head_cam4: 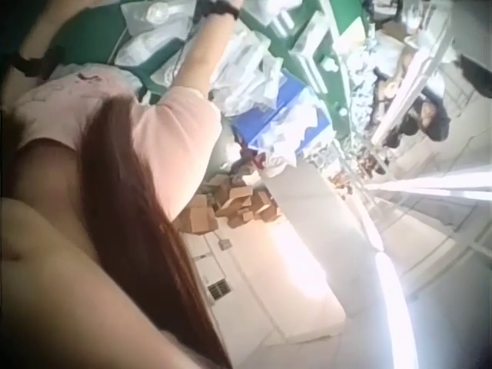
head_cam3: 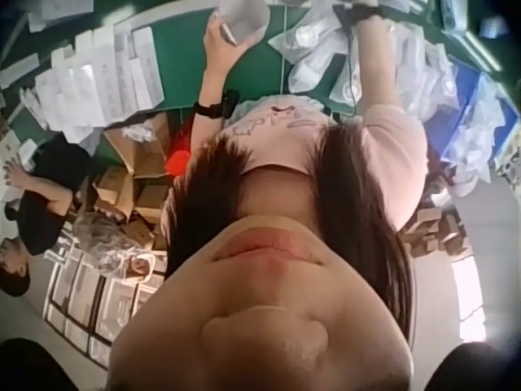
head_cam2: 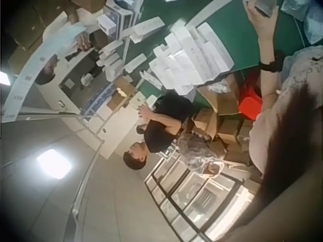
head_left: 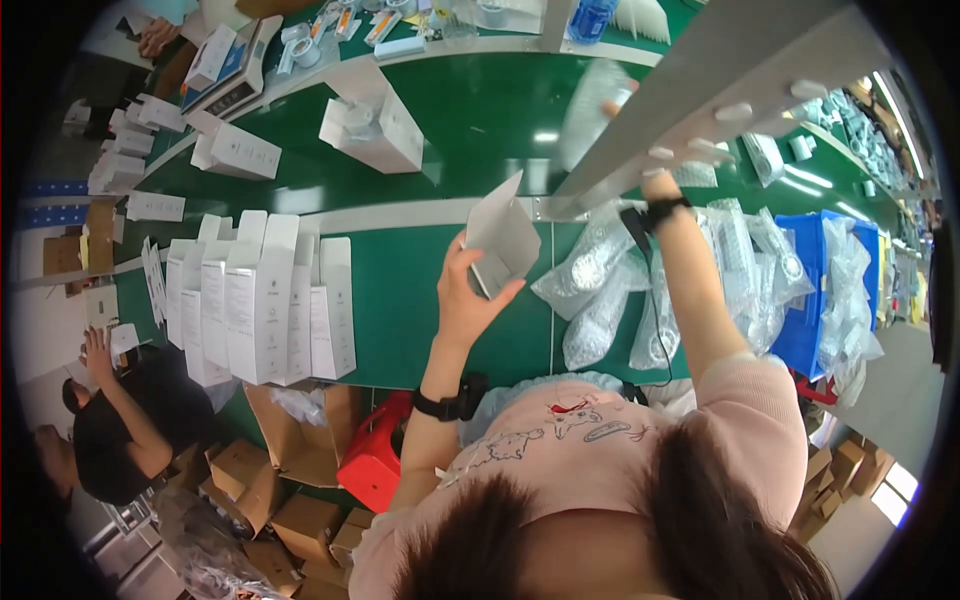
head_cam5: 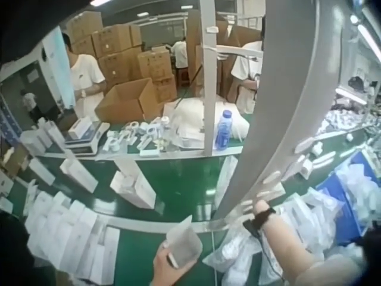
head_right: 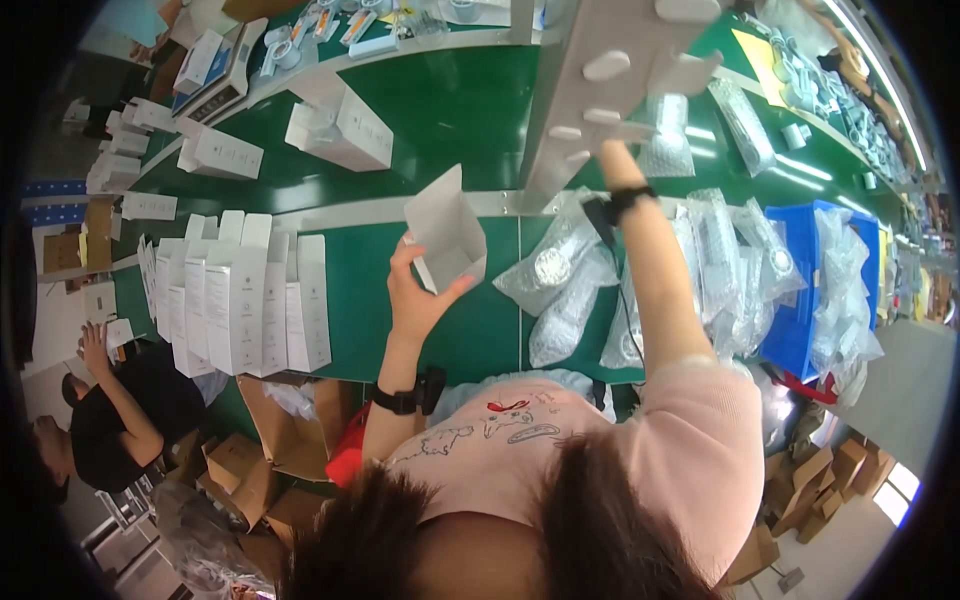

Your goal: The person packages items by hand, picking up a white box, inserting a bubble-wrapped object and a small plastic bag, and placing the box on the table. They repeat this process multiple times before moving a pile of bubble-wrapped objects aside.

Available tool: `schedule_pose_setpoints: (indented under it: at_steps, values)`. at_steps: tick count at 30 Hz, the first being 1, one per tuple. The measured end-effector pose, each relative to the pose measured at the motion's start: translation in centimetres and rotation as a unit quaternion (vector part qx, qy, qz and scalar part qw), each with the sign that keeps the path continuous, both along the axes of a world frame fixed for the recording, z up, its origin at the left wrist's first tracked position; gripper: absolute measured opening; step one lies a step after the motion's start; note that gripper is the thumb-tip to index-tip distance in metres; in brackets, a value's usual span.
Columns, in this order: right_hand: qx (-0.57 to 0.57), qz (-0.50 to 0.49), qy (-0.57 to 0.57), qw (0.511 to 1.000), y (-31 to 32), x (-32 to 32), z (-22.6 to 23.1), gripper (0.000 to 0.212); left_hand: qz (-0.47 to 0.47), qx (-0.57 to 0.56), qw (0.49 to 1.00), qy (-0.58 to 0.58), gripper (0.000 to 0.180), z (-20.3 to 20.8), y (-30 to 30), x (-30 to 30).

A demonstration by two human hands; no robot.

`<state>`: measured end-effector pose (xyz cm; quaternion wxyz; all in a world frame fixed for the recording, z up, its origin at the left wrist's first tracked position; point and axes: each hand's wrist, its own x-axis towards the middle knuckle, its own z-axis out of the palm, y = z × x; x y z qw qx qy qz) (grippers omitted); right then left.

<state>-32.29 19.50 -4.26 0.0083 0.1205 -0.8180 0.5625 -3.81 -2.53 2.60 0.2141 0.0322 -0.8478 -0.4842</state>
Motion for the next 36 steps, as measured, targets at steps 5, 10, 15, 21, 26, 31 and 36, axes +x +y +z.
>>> schedule_pose_setpoints:
  at_steps: [5, 10, 15, 21, 26, 31, 36]
  values:
    - [-0.533, -0.066, -0.250, 0.806, 7.8, 12.9, 11.0, 0.045, -0.046, 0.085, 0.993, 0.062, 0.067, -0.9, 0.6, -1.1]
    - [-0.463, -0.297, 0.005, 0.835, -1.3, 19.3, 13.1, 0.045, -0.075, 0.093, 0.991, 0.057, 0.071, -0.2, 2.1, -1.2]
    - [-0.170, -0.047, 0.274, 0.945, -8.3, 20.8, 10.9, 0.052, 0.006, -0.010, 0.999, -0.039, 0.074, -1.4, 2.4, 0.5]
    - [0.175, 0.097, 0.314, 0.928, -7.1, 23.2, 12.2, 0.037, 0.070, 0.168, 0.981, 0.069, 0.076, -3.2, 3.1, 2.2]
    - [-0.163, 0.108, -0.027, 0.980, 1.9, 23.1, 7.7, 0.029, 0.075, 0.098, 0.992, 0.037, 0.076, -3.7, -0.2, 4.1]
    - [0.534, -0.121, 0.168, 0.820, 16.0, 13.1, 2.2, 0.034, 0.042, 0.013, 0.999, 0.003, 0.077, -3.4, 0.5, 4.4]
    - [0.660, 0.054, 0.010, 0.749, 19.3, 9.2, 0.6, 0.022, 0.015, 0.061, 0.998, -0.016, 0.082, -3.0, 0.2, 4.2]
